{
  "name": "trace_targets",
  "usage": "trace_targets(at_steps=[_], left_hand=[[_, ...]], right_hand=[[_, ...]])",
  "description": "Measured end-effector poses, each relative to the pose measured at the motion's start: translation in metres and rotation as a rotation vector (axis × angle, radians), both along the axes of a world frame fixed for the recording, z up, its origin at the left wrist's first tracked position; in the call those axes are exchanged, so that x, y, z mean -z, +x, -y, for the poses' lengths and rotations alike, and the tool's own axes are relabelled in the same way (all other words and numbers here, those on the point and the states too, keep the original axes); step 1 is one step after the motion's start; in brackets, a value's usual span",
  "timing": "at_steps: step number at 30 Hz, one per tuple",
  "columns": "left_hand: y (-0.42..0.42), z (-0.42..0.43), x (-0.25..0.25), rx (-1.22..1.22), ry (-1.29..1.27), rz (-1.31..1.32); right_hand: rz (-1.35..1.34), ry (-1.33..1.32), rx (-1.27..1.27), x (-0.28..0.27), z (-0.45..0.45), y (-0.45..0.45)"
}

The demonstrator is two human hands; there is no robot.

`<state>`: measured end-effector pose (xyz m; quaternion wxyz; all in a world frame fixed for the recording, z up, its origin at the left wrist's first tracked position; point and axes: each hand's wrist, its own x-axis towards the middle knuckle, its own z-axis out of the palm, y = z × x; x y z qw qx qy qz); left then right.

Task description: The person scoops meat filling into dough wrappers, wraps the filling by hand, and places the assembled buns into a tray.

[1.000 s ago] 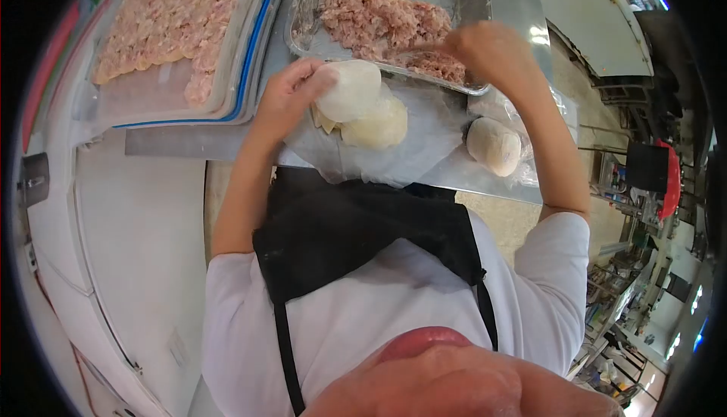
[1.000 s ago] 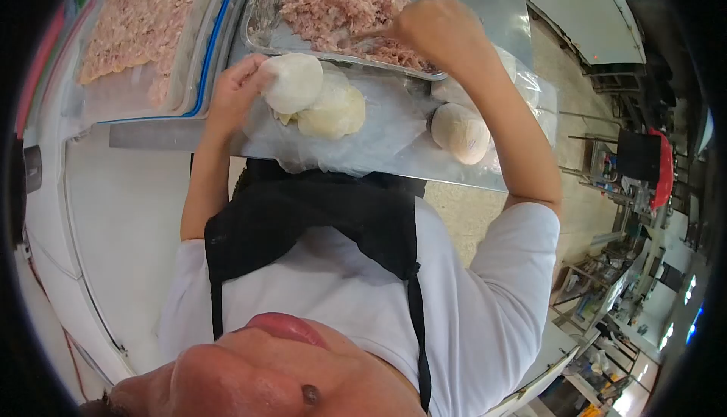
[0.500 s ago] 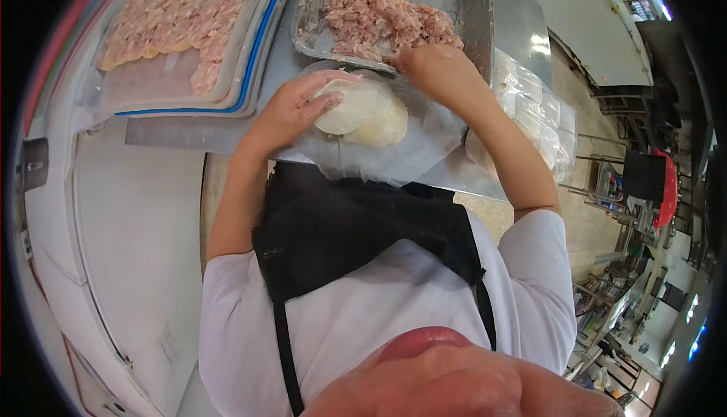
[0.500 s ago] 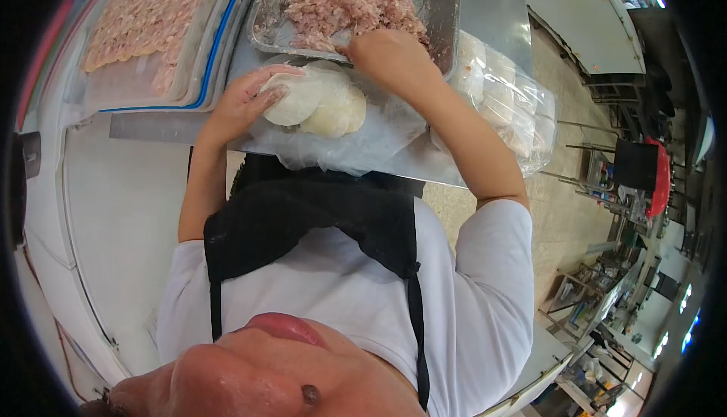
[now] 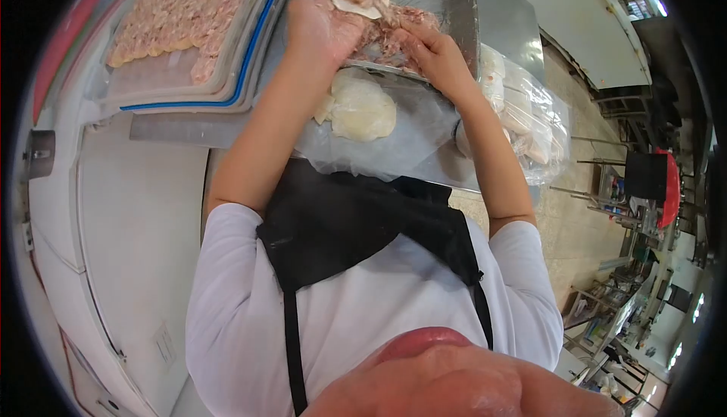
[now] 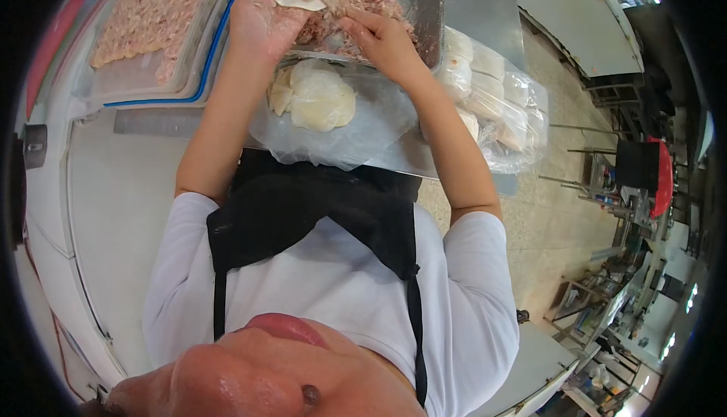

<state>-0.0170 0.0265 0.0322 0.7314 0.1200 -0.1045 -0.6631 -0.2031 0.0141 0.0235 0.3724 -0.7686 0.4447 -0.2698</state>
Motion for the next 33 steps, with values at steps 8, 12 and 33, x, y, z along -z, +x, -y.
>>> trace_targets(at_steps=[8,12,33], left_hand=[[0.007,0.017,0.028,-0.092,0.237,0.031],[0.015,0.018,0.022,-0.042,0.242,0.046],[0.068,-0.003,0.005,0.066,-0.653,1.518]], right_hand=[[-0.493,-0.641,-0.093,-0.034,-0.014,-0.016],[-0.741,-0.606,-0.105,-0.062,-0.016,-0.014],[-0.187,-0.155,-0.184,-0.072,-0.042,-0.022]])
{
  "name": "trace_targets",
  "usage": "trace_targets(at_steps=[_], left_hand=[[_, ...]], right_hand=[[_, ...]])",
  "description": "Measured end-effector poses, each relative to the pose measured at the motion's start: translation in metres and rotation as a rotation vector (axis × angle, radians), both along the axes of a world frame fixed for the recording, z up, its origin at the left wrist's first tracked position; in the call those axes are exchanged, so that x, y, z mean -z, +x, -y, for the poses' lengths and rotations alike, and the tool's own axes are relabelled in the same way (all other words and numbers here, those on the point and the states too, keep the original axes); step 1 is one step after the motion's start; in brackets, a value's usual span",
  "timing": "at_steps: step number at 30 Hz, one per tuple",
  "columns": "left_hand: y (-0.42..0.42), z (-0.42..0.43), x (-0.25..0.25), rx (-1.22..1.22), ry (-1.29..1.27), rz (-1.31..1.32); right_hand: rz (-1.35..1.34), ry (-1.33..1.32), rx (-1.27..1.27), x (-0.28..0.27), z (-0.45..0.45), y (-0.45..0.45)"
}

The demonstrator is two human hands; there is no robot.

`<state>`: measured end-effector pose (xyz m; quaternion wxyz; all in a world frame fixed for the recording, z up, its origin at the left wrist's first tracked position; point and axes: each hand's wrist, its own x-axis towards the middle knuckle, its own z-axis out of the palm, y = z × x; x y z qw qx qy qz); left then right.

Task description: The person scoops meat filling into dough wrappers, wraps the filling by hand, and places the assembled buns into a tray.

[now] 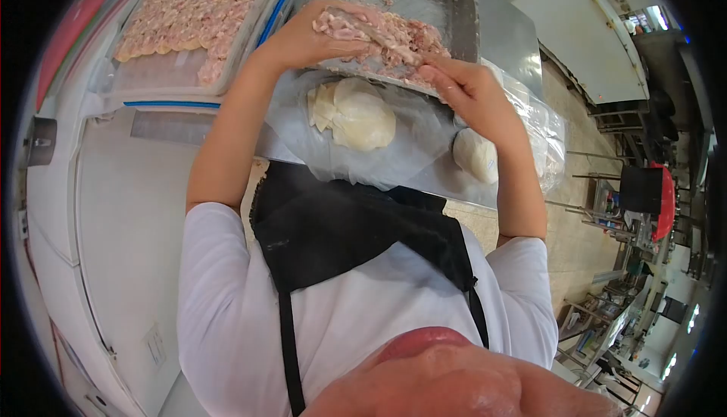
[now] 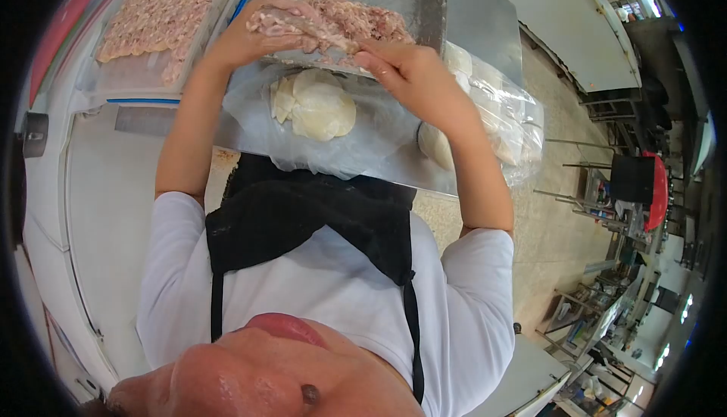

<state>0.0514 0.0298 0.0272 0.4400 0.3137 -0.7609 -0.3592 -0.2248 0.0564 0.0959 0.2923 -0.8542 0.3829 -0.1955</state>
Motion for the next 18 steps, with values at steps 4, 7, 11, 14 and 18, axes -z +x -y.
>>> trace_targets(at_steps=[4,7,11,14,18], left_hand=[[-0.005,-0.007,0.001,-0.117,-0.236,0.256],[-0.016,-0.001,-0.003,-0.093,0.095,0.364],[-0.015,0.02,0.037,-0.266,0.374,0.099],[-0.014,0.02,0.047,-0.324,0.28,0.103],[-0.004,0.016,0.032,-0.352,0.307,0.168]], right_hand=[[0.042,-0.101,-0.117,0.047,0.027,-0.01],[-0.086,-0.207,-0.107,0.05,0.058,-0.027],[-0.29,-0.402,0.147,0.02,0.026,-0.008],[-0.083,-0.507,-0.005,0.072,0.044,-0.004],[-0.719,-0.375,0.184,0.067,0.077,-0.038]])
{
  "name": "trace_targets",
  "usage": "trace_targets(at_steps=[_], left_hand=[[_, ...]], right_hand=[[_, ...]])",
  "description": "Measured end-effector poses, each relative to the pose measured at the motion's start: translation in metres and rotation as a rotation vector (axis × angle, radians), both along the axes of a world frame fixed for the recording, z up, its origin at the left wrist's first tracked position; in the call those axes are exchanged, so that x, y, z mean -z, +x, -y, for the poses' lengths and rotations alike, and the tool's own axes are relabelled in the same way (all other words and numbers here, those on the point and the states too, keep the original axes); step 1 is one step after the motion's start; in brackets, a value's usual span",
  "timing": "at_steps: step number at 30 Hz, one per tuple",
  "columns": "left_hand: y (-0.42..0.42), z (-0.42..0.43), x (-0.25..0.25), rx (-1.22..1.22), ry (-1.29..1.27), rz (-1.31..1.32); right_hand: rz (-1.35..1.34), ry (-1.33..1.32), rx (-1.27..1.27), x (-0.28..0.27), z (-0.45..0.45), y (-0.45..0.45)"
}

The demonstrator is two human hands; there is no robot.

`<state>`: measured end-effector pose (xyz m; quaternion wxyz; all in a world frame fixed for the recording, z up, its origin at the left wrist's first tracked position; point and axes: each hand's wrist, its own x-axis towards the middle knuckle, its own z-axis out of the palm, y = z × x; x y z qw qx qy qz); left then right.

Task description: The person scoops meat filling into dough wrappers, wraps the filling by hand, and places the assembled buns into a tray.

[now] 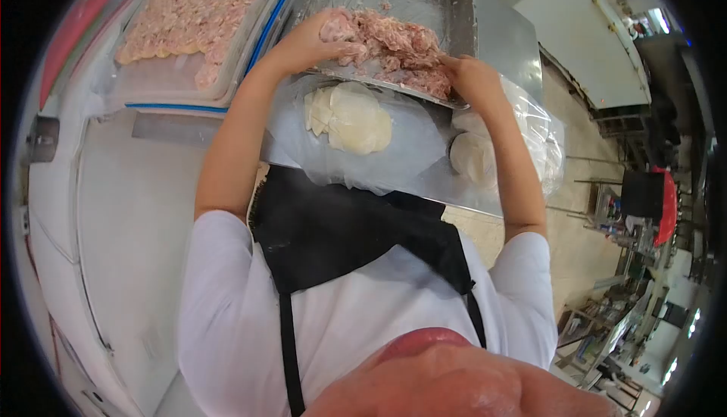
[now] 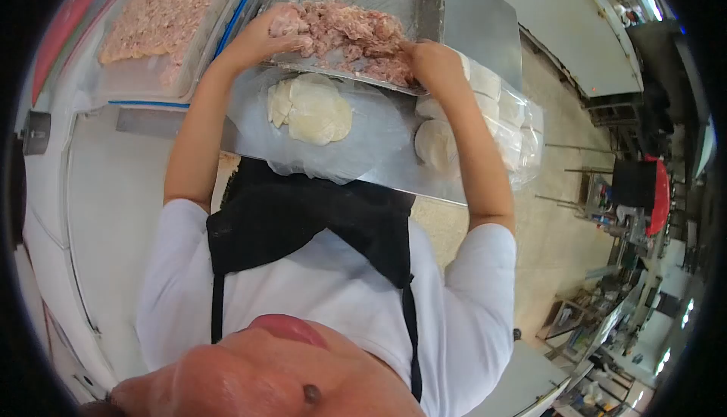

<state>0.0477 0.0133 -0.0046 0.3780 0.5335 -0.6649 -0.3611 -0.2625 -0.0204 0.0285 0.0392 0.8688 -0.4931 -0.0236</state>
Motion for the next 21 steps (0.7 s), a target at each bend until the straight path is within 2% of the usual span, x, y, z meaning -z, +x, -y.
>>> trace_targets(at_steps=[1,3,5,7,8,10,12,13,15,16,19,20,21], left_hand=[[-0.001,-0.012,-0.014,0.01,0.064,-0.023],[0.0,-0.026,-0.038,0.041,-0.104,-0.041],[-0.003,-0.025,-0.04,0.082,-0.257,-0.021],[-0.002,-0.017,-0.035,0.12,-0.411,0.054],[-0.003,-0.016,-0.038,0.144,-0.359,0.06],[-0.009,-0.017,-0.046,0.192,-0.252,0.07],[-0.005,-0.007,-0.033,0.216,-0.262,0.177],[-0.002,0.001,-0.025,0.222,-0.272,0.232],[-0.001,0.014,0.004,0.108,-0.153,0.117],[-0.001,0.016,0.009,0.048,-0.097,0.06],[-0.005,0.019,0.013,0.052,-0.052,-0.129],[-0.008,0.016,0.012,0.052,-0.045,-0.08],[-0.011,0.012,0.008,0.056,-0.04,-0.03]], right_hand=[[0.058,0.042,0.01,-0.004,-0.005,-0.01],[0.269,0.092,0.002,-0.018,-0.008,-0.015],[0.587,0.128,0.006,-0.03,-0.02,-0.018],[0.743,0.269,-0.095,-0.046,-0.035,-0.004],[0.821,0.343,-0.145,-0.049,-0.04,0.006],[0.742,0.372,-0.194,-0.028,-0.04,0.023],[0.684,0.434,-0.175,-0.025,-0.034,0.025],[0.593,0.291,-0.185,-0.035,-0.031,0.023],[0.411,0.005,-0.207,-0.051,-0.027,0.022],[0.405,-0.153,-0.182,-0.051,-0.036,0.026],[0.408,-0.241,-0.291,-0.028,-0.044,0.041],[0.54,-0.191,-0.312,0.007,-0.022,0.034],[0.395,-0.155,-0.197,0.01,-0.019,0.024]])
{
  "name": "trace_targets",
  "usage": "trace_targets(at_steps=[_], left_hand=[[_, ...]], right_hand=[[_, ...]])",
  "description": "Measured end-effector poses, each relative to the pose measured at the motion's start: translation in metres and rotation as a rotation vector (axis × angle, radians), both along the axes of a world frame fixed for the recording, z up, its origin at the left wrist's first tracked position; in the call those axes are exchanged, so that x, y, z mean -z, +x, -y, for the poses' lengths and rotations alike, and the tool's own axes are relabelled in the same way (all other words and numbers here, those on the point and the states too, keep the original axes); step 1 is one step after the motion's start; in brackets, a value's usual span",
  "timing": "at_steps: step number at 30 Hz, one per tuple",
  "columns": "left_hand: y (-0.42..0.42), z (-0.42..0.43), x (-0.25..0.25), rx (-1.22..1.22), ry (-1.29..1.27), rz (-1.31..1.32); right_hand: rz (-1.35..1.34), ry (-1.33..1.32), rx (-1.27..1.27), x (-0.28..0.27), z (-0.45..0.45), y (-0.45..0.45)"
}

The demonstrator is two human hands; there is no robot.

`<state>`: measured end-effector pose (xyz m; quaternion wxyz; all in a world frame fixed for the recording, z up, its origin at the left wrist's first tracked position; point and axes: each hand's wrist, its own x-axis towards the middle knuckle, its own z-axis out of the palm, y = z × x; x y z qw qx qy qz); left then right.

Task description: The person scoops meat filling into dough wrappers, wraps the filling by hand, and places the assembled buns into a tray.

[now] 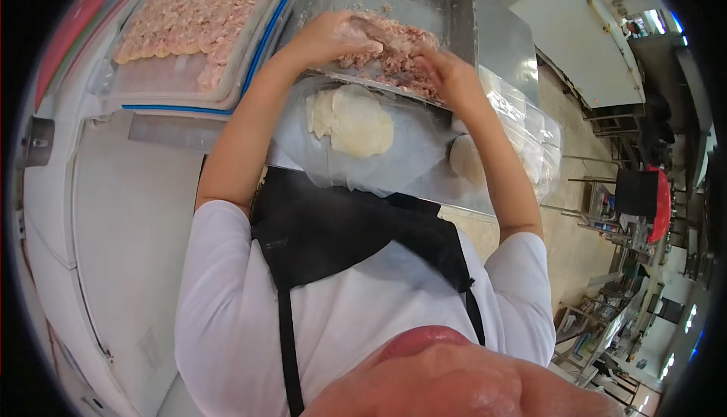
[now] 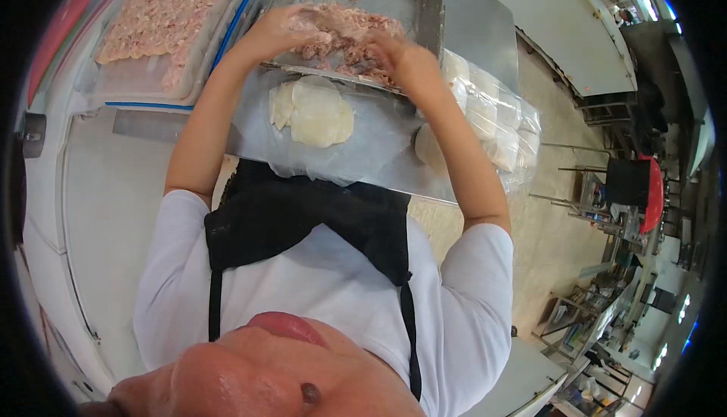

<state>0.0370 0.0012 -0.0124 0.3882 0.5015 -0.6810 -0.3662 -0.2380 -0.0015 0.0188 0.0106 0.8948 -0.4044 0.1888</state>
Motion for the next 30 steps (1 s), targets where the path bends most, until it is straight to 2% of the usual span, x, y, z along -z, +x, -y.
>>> trace_targets(at_steps=[1,2,3,4,6,7,10,11,14,15,16,18,19,21,24,25,28,29,30], left_hand=[[-0.001,-0.002,-0.007,-0.007,-0.008,0.047],[0.001,-0.006,-0.016,0.006,0.038,-0.017],[0.003,-0.016,-0.024,0.039,0.094,-0.074],[0.001,-0.025,-0.03,0.075,0.158,-0.139],[0.002,-0.032,-0.043,0.088,-0.02,-0.069],[0.0,-0.034,-0.049,0.093,-0.11,-0.036],[-0.008,-0.037,-0.064,0.112,-0.192,0.12],[-0.01,-0.035,-0.06,0.126,-0.176,0.084],[-0.016,-0.03,-0.045,0.159,-0.181,0.028],[-0.017,-0.032,-0.046,0.155,-0.226,0.049],[-0.017,-0.034,-0.047,0.152,-0.272,0.073],[-0.018,-0.038,-0.052,0.13,-0.15,0.029],[-0.019,-0.04,-0.053,0.122,-0.088,0.007],[-0.02,-0.038,-0.053,0.135,-0.129,0.053],[-0.02,-0.04,-0.055,0.151,-0.188,0.083],[-0.019,-0.041,-0.056,0.158,-0.204,0.09],[-0.019,-0.038,-0.051,0.19,-0.065,-0.117],[-0.02,-0.041,-0.053,0.164,-0.048,-0.062],[-0.023,-0.049,-0.064,0.132,-0.034,-0.01]], right_hand=[[-0.143,0.034,0.106,-0.002,0.007,-0.011],[-0.28,0.062,0.209,-0.006,0.017,-0.02],[-0.237,0.105,0.216,-0.009,0.019,-0.03],[-0.102,0.158,0.201,-0.014,0.016,-0.04],[0.163,0.252,0.151,-0.032,0.01,-0.051],[0.369,0.452,0.167,-0.054,-0.006,-0.044],[0.436,0.483,-0.077,-0.066,-0.027,-0.032],[0.298,0.326,-0.191,-0.054,-0.027,-0.026],[0.245,0.35,-0.253,-0.061,-0.026,-0.026],[0.171,0.235,-0.197,-0.073,-0.024,-0.031],[0.216,0.215,-0.186,-0.08,-0.029,-0.03],[0.306,0.176,-0.164,-0.087,-0.044,-0.029],[0.265,0.151,-0.189,-0.08,-0.042,-0.03],[0.18,0.093,-0.237,-0.064,-0.033,-0.032],[0.143,0.185,-0.072,-0.107,-0.045,-0.042],[0.226,0.19,-0.097,-0.108,-0.048,-0.042],[0.133,0.071,-0.149,-0.081,-0.054,-0.025],[0.257,0.112,-0.24,-0.065,-0.044,-0.025],[0.249,0.166,-0.2,-0.067,-0.043,-0.027]])
